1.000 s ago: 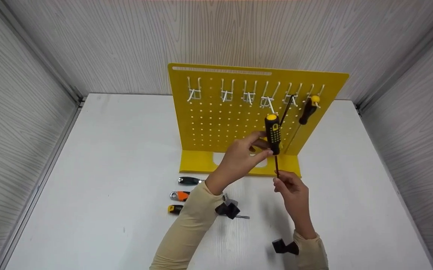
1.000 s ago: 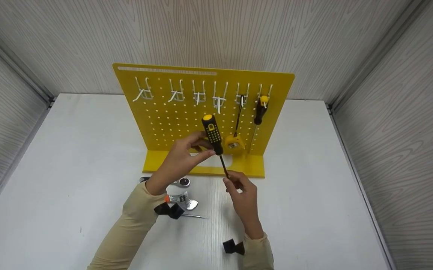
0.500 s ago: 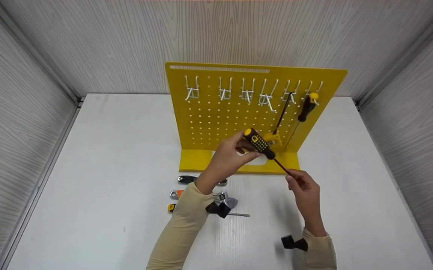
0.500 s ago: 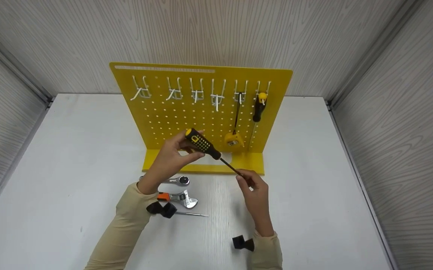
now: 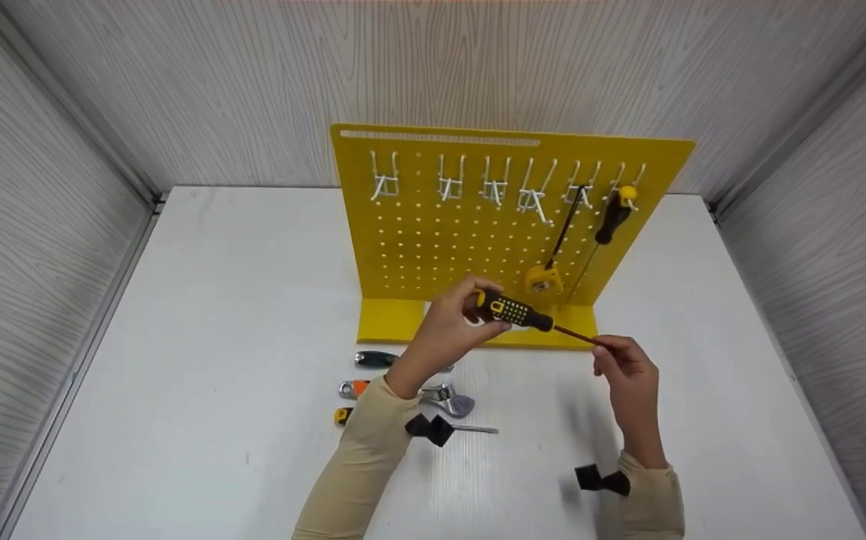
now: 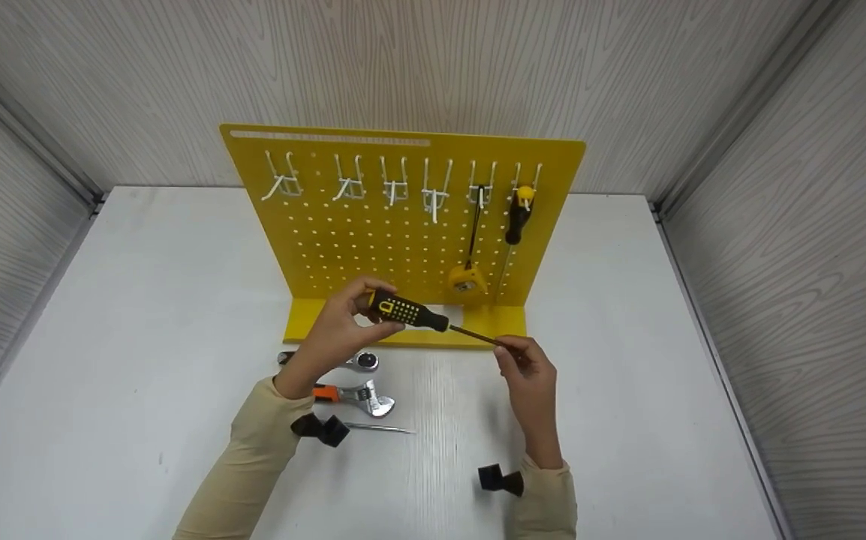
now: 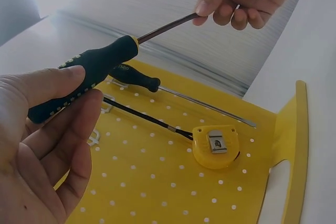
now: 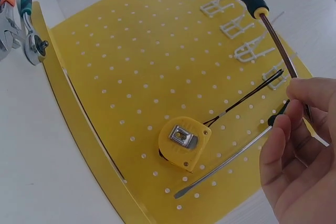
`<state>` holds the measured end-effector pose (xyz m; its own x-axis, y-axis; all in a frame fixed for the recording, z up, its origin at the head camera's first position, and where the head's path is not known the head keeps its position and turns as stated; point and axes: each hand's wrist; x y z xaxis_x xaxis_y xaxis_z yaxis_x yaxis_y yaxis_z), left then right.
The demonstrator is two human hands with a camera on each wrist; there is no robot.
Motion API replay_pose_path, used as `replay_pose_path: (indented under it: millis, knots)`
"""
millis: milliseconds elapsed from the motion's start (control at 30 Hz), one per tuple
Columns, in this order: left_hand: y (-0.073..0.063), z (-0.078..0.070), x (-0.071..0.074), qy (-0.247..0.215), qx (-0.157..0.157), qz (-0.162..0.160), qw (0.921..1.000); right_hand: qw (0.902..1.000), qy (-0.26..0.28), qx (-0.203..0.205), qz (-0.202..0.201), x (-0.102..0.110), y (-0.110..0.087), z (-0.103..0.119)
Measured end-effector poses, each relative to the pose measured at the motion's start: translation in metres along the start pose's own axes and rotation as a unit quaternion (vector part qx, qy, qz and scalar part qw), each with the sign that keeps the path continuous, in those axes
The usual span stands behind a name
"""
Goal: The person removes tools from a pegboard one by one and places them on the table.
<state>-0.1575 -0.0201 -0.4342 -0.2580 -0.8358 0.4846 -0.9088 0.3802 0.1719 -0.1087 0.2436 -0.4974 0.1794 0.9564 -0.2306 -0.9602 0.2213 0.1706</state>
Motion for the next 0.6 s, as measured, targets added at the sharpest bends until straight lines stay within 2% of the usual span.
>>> replay_pose_path:
  millis: [167,300,433,600]
  knots:
    - [0.003,0.009,-0.004,0.019,0.030,0.022,0.9991,0.9994,-0.030,-0.012,-0.011,0.006,0.009,0.000]
    - [0.006,0.017,-0.006,0.061,0.057,0.034,0.9959,0.9981,-0.057,-0.017,-0.013,0.011,0.016,-0.001]
    - [0.009,0.025,-0.010,0.117,0.072,0.043,0.9895,0.9963,-0.083,-0.020,-0.009,0.017,0.022,-0.004]
    - [0.011,0.032,-0.018,0.181,0.084,0.063,0.9777,0.9938,-0.107,-0.029,-0.004,0.026,0.026,-0.012]
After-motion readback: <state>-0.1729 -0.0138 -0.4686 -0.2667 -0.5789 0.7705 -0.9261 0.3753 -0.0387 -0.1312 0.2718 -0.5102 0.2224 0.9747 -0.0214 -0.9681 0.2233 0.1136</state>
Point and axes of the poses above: each hand's wrist, its own y-axis towards the middle knuckle, its own x-axis out of the back of the hand, z = x × y, and after that the axes turned 14 degrees about y, right-handed
